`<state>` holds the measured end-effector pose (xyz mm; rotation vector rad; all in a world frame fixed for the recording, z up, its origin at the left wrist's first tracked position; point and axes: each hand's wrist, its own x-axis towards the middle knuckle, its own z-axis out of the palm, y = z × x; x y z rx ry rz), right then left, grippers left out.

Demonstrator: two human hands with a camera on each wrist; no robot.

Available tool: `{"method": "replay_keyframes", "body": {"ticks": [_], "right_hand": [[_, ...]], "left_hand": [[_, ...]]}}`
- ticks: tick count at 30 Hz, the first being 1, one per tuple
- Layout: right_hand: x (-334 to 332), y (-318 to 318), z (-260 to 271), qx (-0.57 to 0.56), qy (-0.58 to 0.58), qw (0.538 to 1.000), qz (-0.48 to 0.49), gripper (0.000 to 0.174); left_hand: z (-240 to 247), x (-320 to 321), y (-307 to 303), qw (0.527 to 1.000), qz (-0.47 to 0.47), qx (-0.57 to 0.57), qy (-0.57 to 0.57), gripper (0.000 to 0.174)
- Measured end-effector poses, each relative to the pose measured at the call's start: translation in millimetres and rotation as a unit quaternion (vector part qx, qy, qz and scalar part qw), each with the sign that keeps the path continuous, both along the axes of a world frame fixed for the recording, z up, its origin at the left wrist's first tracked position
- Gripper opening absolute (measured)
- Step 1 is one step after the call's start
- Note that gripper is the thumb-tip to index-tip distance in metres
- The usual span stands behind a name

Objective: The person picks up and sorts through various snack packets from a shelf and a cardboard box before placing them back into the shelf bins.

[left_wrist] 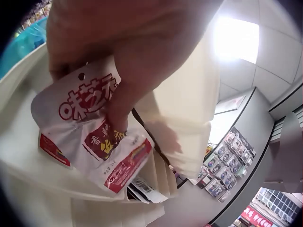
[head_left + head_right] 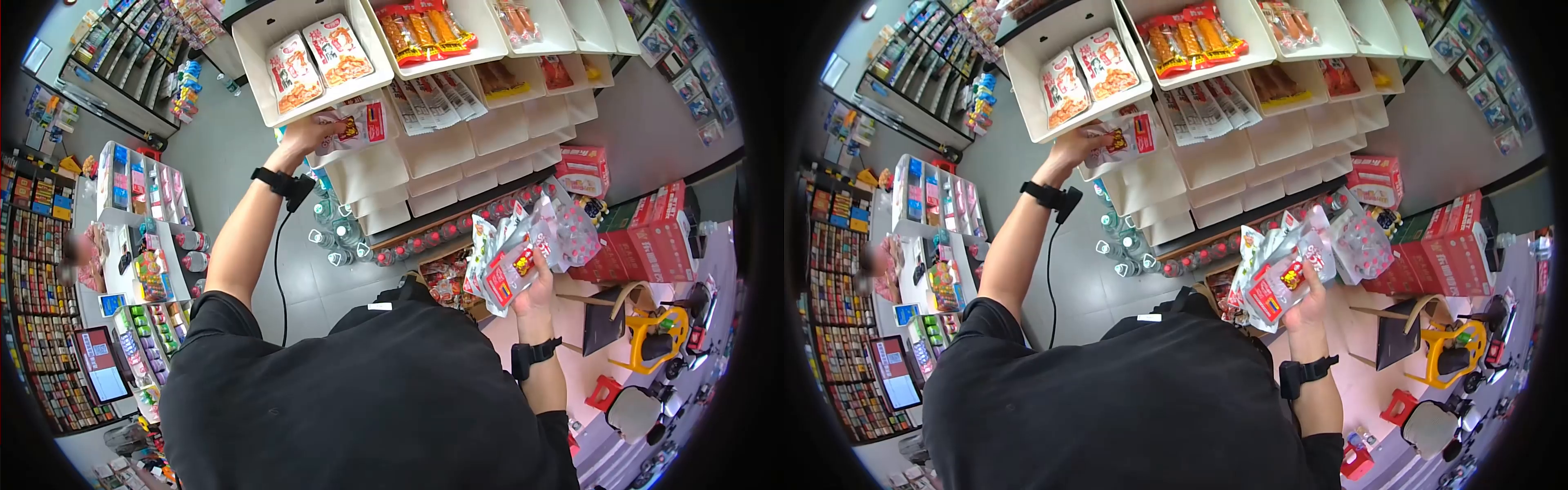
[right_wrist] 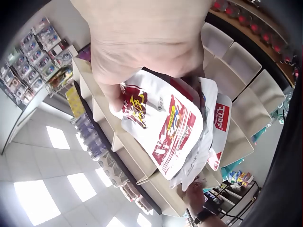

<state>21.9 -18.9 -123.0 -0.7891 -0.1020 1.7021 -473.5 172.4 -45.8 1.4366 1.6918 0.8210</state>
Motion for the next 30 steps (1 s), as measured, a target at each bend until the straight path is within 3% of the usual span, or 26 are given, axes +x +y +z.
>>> {"method": "replay_keyframes", "body": {"ticks": [2, 7, 10, 16, 19, 21, 30], "right_hand": [[3.0, -1.5, 5.4, 0.009, 0.001, 1.000, -0.012, 0.040], [15.2, -11.4, 5.7, -0.002, -0.015, 0.999, -0.030, 0.044], [28.7, -16.3, -4.2, 0.006, -0.017, 0.999, -0.030, 0.050], [42.7, -26.8, -11.2, 0.005, -0.044, 0.998, -0.046, 0.055], [43.5, -26.8, -8.6, 0.000, -0.039, 0.998, -0.043, 0.055], [38.9, -26.3, 0.9, -0.011, -0.036, 0.998, -0.041, 0.039], [42.2, -22.2, -2.3, -0.012, -0.035, 0.998, -0.047, 0.041]], "left_hand": [[-39.8, -10.3, 25.1, 0.989, 0.002, 0.141, 0.037, 0.054], [-37.8, -10.0, 49.1, 0.995, -0.003, 0.082, -0.051, 0.063], [-18.3, -6.9, 53.8, 0.982, 0.005, 0.081, 0.172, 0.053], [-67.9, -34.8, 87.7, 0.952, -0.026, 0.142, 0.270, 0.051], [-85.5, -46.3, 135.8, 0.925, -0.032, 0.180, 0.334, 0.051], [-99.1, -53.2, 151.4, 0.904, -0.035, 0.204, 0.375, 0.050], [-147.9, -57.0, 145.8, 0.785, -0.037, 0.291, 0.546, 0.049]]}}
